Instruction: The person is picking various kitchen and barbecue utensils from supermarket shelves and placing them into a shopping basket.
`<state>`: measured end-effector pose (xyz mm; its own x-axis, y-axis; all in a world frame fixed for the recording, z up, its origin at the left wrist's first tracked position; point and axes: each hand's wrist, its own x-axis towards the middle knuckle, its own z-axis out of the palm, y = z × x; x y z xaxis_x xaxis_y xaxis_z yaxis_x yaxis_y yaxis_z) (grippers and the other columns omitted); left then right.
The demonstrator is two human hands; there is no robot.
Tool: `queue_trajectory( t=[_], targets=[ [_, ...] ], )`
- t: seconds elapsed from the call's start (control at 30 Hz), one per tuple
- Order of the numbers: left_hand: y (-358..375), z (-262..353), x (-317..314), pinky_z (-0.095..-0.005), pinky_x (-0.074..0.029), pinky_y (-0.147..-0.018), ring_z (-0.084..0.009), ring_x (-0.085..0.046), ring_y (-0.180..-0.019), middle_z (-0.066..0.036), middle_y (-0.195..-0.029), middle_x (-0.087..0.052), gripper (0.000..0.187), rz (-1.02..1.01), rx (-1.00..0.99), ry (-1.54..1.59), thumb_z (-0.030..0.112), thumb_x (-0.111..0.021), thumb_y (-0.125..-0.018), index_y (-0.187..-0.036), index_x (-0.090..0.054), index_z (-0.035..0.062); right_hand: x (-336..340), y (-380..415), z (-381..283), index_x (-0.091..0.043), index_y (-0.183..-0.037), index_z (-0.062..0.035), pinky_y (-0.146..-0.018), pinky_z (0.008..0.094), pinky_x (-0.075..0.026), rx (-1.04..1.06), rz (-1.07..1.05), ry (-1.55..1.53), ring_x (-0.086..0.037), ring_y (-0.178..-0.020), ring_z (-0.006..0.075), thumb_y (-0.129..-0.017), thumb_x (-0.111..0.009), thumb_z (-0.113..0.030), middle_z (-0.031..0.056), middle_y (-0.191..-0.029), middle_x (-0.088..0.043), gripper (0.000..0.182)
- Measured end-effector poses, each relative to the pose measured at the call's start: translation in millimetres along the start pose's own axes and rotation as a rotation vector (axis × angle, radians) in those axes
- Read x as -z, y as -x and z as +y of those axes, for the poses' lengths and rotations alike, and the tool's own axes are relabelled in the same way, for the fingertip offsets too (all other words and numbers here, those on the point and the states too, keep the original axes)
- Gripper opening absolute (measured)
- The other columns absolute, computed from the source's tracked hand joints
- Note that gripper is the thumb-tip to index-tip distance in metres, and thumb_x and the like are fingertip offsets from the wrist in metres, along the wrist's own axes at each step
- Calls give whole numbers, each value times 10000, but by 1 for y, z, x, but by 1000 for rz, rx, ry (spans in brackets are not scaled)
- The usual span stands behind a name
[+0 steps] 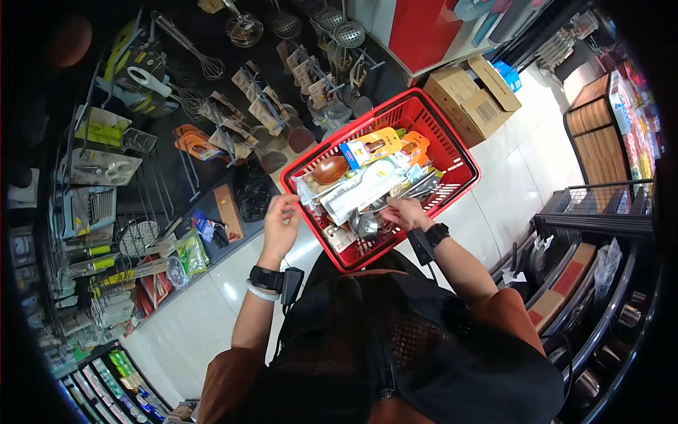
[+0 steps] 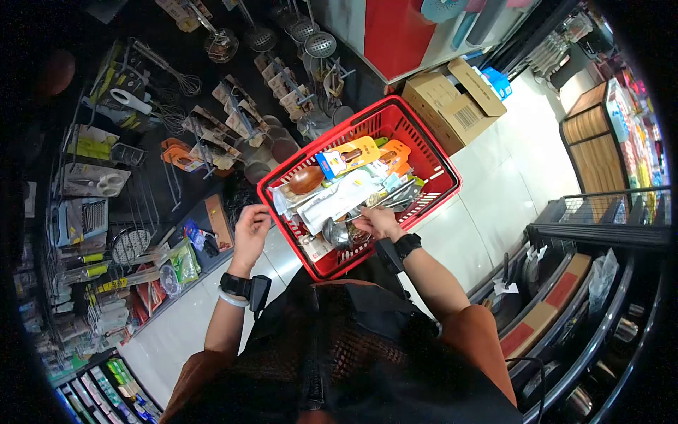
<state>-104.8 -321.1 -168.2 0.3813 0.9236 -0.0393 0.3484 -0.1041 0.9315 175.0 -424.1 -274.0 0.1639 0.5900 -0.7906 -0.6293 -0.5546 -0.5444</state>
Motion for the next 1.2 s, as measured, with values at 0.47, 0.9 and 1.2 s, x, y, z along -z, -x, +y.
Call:
queue_trajectory(
  t=[0.47,0.9,1.2],
  targets=[
    [-74,130,-54,-253,-487,-756,-126,-594,-868,-100,-990,-606,419,-237,-189,51,52,-620,-803,-1187,-466,-15,-88,95,-77,-510,-769,23,-531,386,-454,981,-175,921,-593,-594,316,-792,-625,-134,182,-633,-577,196],
    [-114,159,-20,-318,-505,-747,-236,-622,-841,-176,-990,-577,576,-288,-178,587,-12,-487,-868,-1355,-204,111,-139,112,-96,-499,-988,-25,-590,455,-450,1163,-70,1082,-564,-709,397,-820,-566,-137,207,-757,-569,213],
    [-149,191,18,-310,-505,-713,-210,-615,-809,-159,-972,-558,636,-259,-309,561,1,-487,-877,-1391,-146,155,-186,109,-130,-257,-1373,-56,-586,393,-449,1478,-43,899,-563,-656,340,-782,-581,-17,186,-768,-554,676]
  ],
)
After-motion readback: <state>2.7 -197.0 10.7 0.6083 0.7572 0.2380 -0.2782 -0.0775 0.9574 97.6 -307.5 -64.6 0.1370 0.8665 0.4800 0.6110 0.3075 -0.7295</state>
